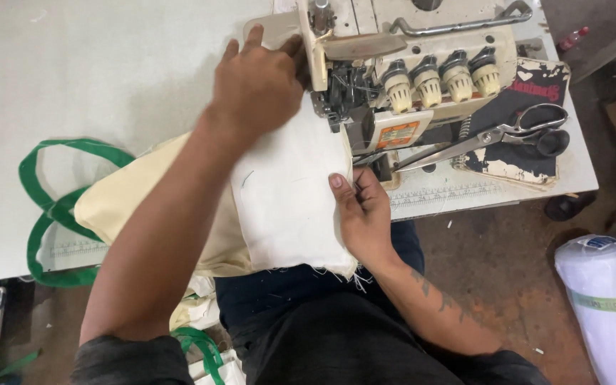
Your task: Using an industrial sewing machine to stitch the edges of fabric tote bags.
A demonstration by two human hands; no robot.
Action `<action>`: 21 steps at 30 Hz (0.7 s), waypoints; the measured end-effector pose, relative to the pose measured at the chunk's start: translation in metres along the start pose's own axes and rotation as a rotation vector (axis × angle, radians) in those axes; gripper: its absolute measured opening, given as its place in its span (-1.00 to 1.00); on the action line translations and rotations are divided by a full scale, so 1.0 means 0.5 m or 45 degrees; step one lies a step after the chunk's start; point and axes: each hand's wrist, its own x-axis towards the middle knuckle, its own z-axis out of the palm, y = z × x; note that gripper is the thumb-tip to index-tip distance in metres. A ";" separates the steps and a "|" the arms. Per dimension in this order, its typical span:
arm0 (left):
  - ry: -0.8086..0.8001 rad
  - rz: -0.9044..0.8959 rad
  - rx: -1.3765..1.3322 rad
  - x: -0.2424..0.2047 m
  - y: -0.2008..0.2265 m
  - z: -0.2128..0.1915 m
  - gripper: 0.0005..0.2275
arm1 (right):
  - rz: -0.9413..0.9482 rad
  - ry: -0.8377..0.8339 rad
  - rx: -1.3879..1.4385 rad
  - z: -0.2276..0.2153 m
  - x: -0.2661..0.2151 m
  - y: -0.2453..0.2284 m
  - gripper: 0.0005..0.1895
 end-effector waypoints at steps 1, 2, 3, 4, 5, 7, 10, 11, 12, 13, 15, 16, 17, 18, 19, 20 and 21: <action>-0.265 -0.027 -0.259 -0.001 -0.006 -0.039 -0.64 | -0.020 -0.007 0.014 0.000 -0.001 0.004 -0.87; -0.261 -0.037 -0.258 -0.038 -0.038 -0.069 -0.64 | -0.021 -0.018 0.013 -0.008 -0.016 -0.007 -0.87; -0.265 -0.215 -0.446 -0.072 -0.072 -0.105 -0.37 | -0.008 -0.077 -0.062 -0.013 -0.023 -0.018 -0.84; -0.266 -0.391 -0.635 -0.105 -0.105 -0.140 -0.04 | 0.004 -0.137 -0.137 -0.019 -0.030 -0.030 -0.78; -0.266 -0.399 -0.631 -0.146 -0.095 -0.148 -0.04 | 0.006 -0.145 -0.132 -0.031 -0.028 0.007 -0.78; -0.759 -0.583 -1.190 -0.229 -0.072 -0.159 0.17 | 0.033 -0.065 -0.082 -0.054 -0.027 0.087 -0.76; -0.732 -0.785 -2.037 -0.332 -0.081 -0.021 0.00 | -0.099 -0.065 -0.045 -0.035 -0.020 0.044 -0.80; -0.732 -0.791 -2.036 -0.338 -0.066 -0.036 0.00 | -0.095 -0.068 -0.043 -0.028 -0.023 0.049 -0.80; -0.703 -0.844 -2.125 -0.344 -0.050 -0.050 -0.17 | -0.016 -0.084 0.064 -0.022 -0.025 0.053 -0.81; -0.678 -0.894 -2.212 -0.347 -0.032 -0.064 -0.33 | 0.062 -0.095 0.169 -0.018 -0.029 0.058 -0.80; -0.674 -1.036 -2.275 -0.367 0.023 -0.087 -0.31 | 0.120 -0.101 0.238 -0.006 -0.032 0.068 -0.79; -0.664 -1.179 -2.336 -0.374 0.049 -0.099 -0.27 | 0.174 -0.110 0.306 0.000 -0.029 0.072 -0.77; -0.671 -1.178 -2.332 -0.371 0.066 -0.094 -0.27 | 0.175 -0.104 0.308 -0.009 -0.028 0.075 -0.77; -0.578 -1.121 -2.355 -0.367 0.082 -0.088 -0.30 | 0.057 -0.078 0.199 -0.017 -0.026 0.080 -0.80; -0.484 -1.065 -2.376 -0.363 0.099 -0.083 -0.33 | -0.061 -0.054 0.091 -0.026 -0.022 0.083 -0.79; -0.489 -1.065 -2.372 -0.355 0.062 -0.075 -0.33 | -0.060 -0.050 0.093 -0.042 -0.015 0.087 -0.79; -0.449 -0.947 -2.273 -0.352 0.027 -0.065 -0.44 | -0.077 -0.037 0.028 -0.059 -0.013 0.093 -0.78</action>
